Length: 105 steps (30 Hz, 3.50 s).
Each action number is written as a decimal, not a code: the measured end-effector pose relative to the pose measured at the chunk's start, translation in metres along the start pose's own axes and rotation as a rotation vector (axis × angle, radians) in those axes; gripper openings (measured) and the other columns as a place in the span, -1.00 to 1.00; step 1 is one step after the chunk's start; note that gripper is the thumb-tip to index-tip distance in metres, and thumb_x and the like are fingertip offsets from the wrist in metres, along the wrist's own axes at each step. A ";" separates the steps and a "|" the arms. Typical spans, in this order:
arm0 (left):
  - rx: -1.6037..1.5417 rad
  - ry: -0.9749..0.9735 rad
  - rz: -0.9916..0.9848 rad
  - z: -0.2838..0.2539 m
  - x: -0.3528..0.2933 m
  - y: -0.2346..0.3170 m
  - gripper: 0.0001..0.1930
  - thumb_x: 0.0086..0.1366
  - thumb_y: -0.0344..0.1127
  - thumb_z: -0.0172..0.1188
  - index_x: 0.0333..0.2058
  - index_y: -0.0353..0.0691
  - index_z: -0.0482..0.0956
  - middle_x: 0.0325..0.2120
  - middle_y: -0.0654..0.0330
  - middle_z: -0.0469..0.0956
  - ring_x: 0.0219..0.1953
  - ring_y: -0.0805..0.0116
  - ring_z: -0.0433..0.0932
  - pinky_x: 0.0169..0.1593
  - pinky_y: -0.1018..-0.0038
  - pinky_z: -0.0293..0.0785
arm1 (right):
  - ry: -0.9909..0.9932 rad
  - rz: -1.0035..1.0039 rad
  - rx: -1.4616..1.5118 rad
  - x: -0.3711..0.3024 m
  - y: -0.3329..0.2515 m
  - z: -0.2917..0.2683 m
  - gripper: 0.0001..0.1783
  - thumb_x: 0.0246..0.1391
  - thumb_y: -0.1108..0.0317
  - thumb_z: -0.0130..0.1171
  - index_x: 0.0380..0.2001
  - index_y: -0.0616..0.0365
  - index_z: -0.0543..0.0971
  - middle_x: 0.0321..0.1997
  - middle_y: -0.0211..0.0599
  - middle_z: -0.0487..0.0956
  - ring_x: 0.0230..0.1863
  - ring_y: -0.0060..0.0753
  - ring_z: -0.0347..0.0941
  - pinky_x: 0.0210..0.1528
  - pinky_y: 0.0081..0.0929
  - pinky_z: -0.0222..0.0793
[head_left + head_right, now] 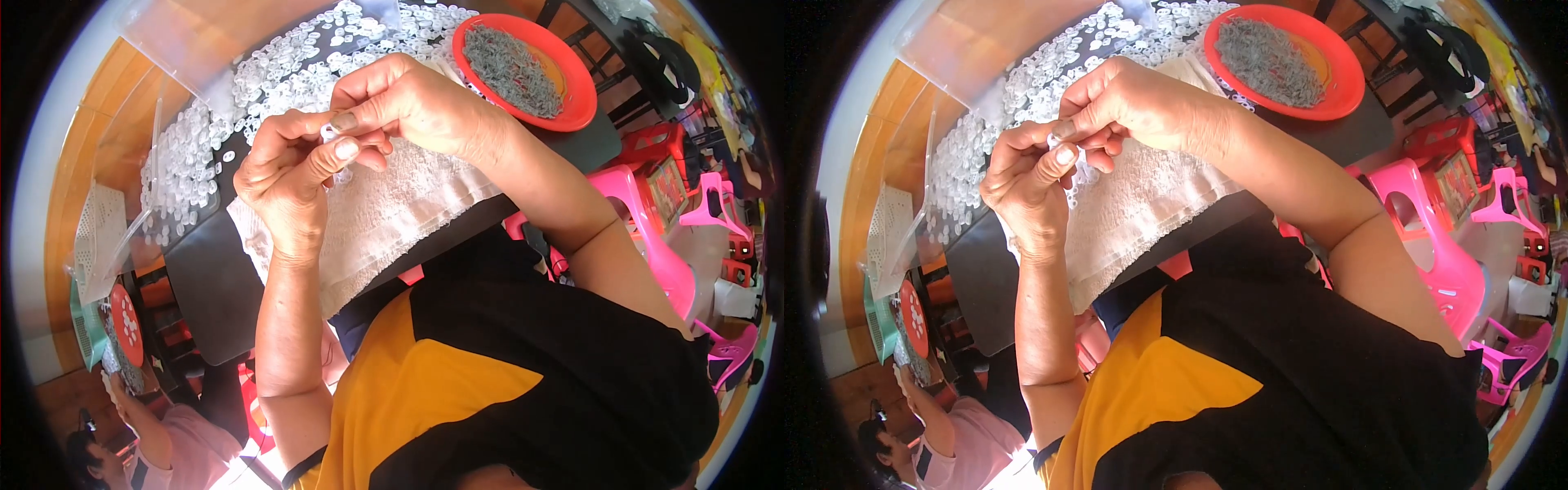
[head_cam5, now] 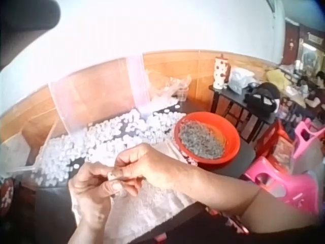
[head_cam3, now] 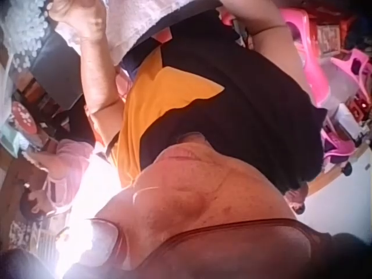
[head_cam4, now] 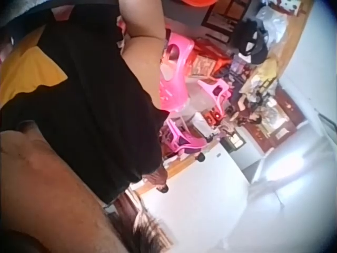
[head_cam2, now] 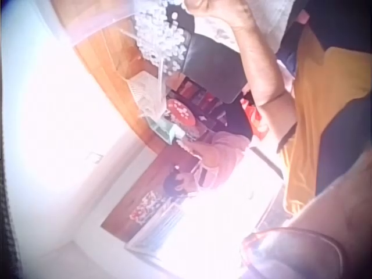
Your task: Assembling small white plastic components by hand at a workstation.
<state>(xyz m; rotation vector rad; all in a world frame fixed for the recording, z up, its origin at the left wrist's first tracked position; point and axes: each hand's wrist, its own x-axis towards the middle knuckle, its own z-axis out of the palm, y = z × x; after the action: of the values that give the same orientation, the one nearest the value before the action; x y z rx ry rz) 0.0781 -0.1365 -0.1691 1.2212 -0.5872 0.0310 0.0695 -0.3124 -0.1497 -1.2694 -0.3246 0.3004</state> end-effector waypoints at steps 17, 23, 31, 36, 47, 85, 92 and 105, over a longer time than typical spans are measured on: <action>-0.052 0.126 0.027 0.000 0.011 0.016 -0.78 0.11 -0.60 0.32 -0.25 -0.45 0.55 -0.53 0.18 0.50 -0.54 0.43 0.50 -0.56 0.56 0.42 | 0.117 -0.073 0.045 0.003 0.004 0.000 -0.72 0.19 0.21 0.16 -0.37 0.25 0.59 -0.61 -0.45 0.47 -0.57 -0.45 0.51 -0.52 -0.64 0.28; 0.099 0.115 0.048 0.009 -0.001 0.028 -0.74 0.08 -0.64 0.33 -0.22 -0.44 0.55 -0.51 0.18 0.51 -0.51 0.46 0.50 -0.53 0.58 0.45 | 0.136 -0.181 -0.092 -0.001 -0.005 0.000 -0.73 0.18 0.20 0.17 -0.37 0.22 0.61 -0.59 -0.46 0.51 -0.55 -0.54 0.51 -0.48 -0.67 0.28; 0.184 0.099 0.095 0.012 -0.006 0.018 -0.73 0.07 -0.64 0.35 -0.23 -0.39 0.55 -0.44 0.22 0.57 -0.48 0.56 0.49 -0.49 0.63 0.44 | 0.089 -0.226 -0.270 -0.006 -0.009 0.007 -0.78 0.15 0.24 0.20 -0.45 0.17 0.61 -0.58 -0.48 0.53 -0.52 -0.66 0.47 -0.46 -0.69 0.30; 0.219 0.079 0.105 0.014 -0.012 0.020 -0.73 0.07 -0.63 0.36 -0.23 -0.36 0.55 -0.44 0.28 0.56 -0.45 0.60 0.50 -0.41 0.66 0.47 | 0.075 -0.207 -0.243 -0.007 -0.009 0.007 -0.77 0.15 0.25 0.21 -0.46 0.19 0.60 -0.59 -0.46 0.52 -0.53 -0.66 0.45 -0.46 -0.68 0.31; 0.341 0.070 0.100 0.005 -0.014 0.017 -0.79 0.07 -0.61 0.38 -0.33 -0.32 0.54 -0.45 0.30 0.56 -0.43 0.61 0.50 -0.31 0.65 0.48 | 0.036 -0.160 -0.327 -0.007 -0.009 0.007 -0.80 0.16 0.30 0.19 -0.43 0.23 0.60 -0.58 -0.43 0.54 -0.55 -0.63 0.46 -0.48 -0.69 0.28; 0.181 0.067 0.124 0.000 -0.014 0.003 -0.71 0.08 -0.66 0.31 -0.18 -0.33 0.62 -0.39 0.28 0.51 -0.42 0.60 0.48 -0.43 0.68 0.44 | 0.081 0.016 -0.240 -0.007 -0.007 0.009 -0.76 0.20 0.26 0.11 -0.34 0.22 0.59 -0.57 -0.42 0.52 -0.56 -0.55 0.50 -0.51 -0.68 0.28; 0.156 0.104 0.104 0.003 -0.014 0.005 -0.79 0.07 -0.68 0.30 -0.28 -0.35 0.64 -0.38 0.26 0.52 -0.46 0.60 0.45 -0.51 0.68 0.40 | 0.098 0.002 -0.248 -0.007 -0.006 0.010 -0.76 0.22 0.25 0.08 -0.35 0.22 0.59 -0.56 -0.41 0.54 -0.57 -0.55 0.49 -0.51 -0.69 0.27; 0.282 0.136 0.041 0.004 -0.015 0.006 -0.76 0.05 -0.69 0.30 -0.27 -0.32 0.64 -0.40 0.32 0.51 -0.45 0.63 0.45 -0.47 0.71 0.40 | 0.066 0.015 -0.240 -0.006 -0.005 0.008 -0.81 0.11 0.30 0.16 -0.40 0.22 0.59 -0.58 -0.33 0.57 -0.59 -0.51 0.51 -0.51 -0.65 0.26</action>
<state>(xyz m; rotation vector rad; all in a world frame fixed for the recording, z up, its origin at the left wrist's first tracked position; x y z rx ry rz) 0.0617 -0.1331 -0.1696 1.4673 -0.4997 0.2359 0.0611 -0.3087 -0.1434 -1.5149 -0.3012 0.2369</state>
